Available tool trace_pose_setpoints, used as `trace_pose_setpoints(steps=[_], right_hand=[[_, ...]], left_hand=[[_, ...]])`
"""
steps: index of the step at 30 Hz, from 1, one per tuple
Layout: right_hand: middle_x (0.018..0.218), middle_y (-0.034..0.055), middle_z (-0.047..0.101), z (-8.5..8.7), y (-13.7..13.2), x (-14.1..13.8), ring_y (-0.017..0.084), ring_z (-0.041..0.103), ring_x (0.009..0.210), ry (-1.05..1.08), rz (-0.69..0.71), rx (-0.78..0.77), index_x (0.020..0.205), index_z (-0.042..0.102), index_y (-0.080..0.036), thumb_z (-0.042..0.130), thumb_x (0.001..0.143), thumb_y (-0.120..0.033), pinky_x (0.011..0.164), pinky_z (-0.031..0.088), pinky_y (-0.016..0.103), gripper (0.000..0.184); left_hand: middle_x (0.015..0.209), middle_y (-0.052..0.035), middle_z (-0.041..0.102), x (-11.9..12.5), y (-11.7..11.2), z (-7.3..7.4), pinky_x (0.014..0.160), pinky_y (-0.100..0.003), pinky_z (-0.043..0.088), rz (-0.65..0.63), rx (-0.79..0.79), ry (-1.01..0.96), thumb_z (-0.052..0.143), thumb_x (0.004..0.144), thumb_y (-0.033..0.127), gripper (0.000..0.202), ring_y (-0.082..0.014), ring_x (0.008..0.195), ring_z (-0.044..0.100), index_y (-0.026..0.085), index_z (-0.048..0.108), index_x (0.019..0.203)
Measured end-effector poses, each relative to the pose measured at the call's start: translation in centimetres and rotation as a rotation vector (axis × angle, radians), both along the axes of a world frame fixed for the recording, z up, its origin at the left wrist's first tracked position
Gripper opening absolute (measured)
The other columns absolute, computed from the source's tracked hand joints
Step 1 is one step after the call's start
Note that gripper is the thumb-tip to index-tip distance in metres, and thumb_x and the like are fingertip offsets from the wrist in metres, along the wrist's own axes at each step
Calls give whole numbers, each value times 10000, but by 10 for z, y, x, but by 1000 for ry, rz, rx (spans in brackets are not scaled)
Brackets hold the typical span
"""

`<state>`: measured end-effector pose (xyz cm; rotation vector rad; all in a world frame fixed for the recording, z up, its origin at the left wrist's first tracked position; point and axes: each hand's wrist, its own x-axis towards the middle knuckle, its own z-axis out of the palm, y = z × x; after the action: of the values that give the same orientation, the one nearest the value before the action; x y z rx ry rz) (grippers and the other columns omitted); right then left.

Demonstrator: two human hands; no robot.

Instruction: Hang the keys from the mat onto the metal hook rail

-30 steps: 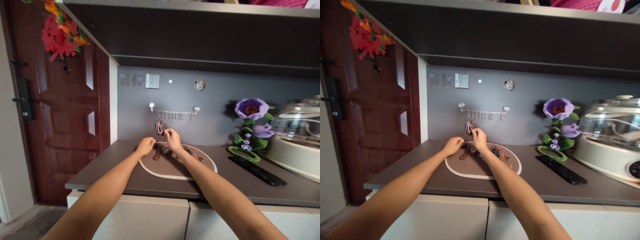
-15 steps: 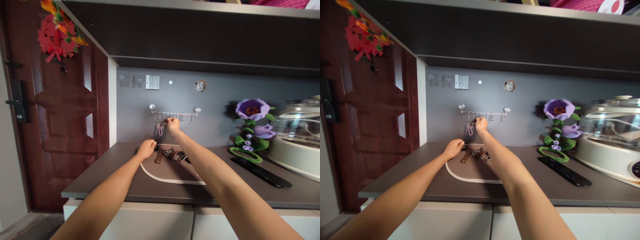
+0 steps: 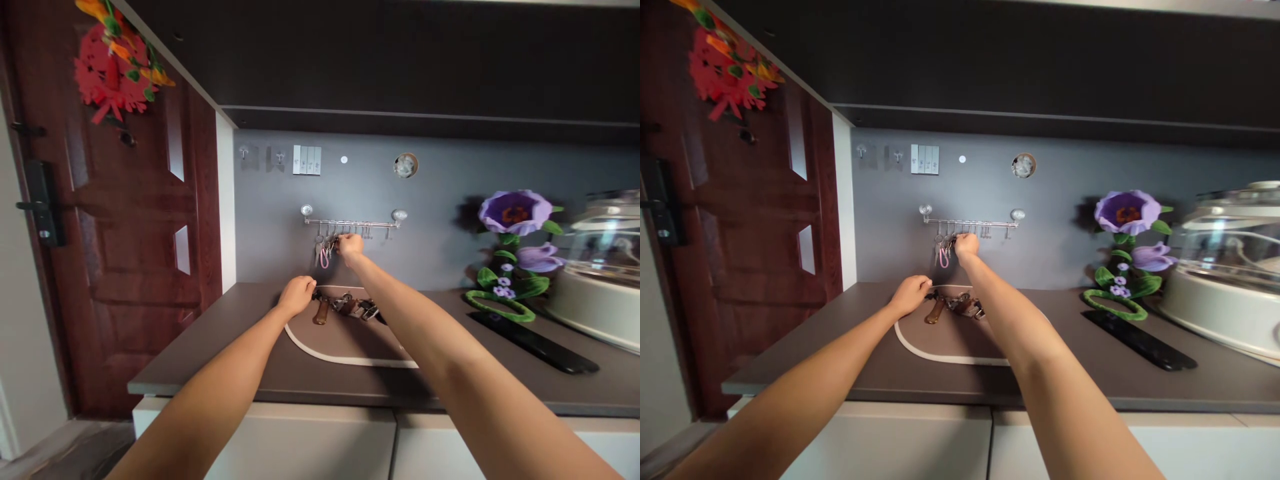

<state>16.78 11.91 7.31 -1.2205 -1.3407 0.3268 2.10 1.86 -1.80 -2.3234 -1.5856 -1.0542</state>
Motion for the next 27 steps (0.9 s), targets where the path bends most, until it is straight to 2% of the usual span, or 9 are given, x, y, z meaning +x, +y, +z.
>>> trace_pose_setpoints(steps=[4, 14, 21, 24, 27], right_hand=[[645, 33, 614, -3, -1, 2, 101, 574, 591, 80, -34, -58, 741, 601, -144, 494, 746, -205, 590, 460, 206, 123], [579, 5, 578, -6, -6, 7, 88, 542, 552, 64, 9, -83, 711, 602, -138, 488, 725, -188, 573, 450, 195, 126], [660, 38, 608, -4, -44, 9, 121, 545, 579, 39, -6, -149, 750, 618, -140, 475, 709, -172, 604, 451, 237, 152], [730, 43, 629, -11, -61, 8, 115, 554, 613, 69, 40, -151, 824, 617, -143, 488, 712, -182, 628, 449, 231, 175], [784, 42, 640, -26, -75, 7, 105, 558, 640, 39, 121, -167, 871, 610, -144, 505, 709, -180, 645, 443, 221, 196]], left_hand=[[774, -64, 630, 0, 0, 0, 644, -255, 340, 21, -6, 3, 315, 861, 273, 326, -158, 737, 550, 167, 599, 740], [805, -70, 632, -1, -2, 2, 693, -255, 359, 34, -46, -3, 323, 861, 286, 323, -159, 774, 550, 164, 607, 766], [847, -76, 632, -5, 0, 2, 713, -271, 376, 25, -29, -9, 325, 858, 271, 308, -172, 811, 551, 161, 608, 808], [890, -75, 633, -7, 1, 1, 741, -271, 385, 23, -41, -34, 353, 846, 258, 279, -173, 845, 550, 164, 616, 850], [890, -73, 628, -8, 1, 1, 763, -270, 391, 6, -40, -34, 385, 829, 246, 255, -173, 861, 543, 162, 622, 869]])
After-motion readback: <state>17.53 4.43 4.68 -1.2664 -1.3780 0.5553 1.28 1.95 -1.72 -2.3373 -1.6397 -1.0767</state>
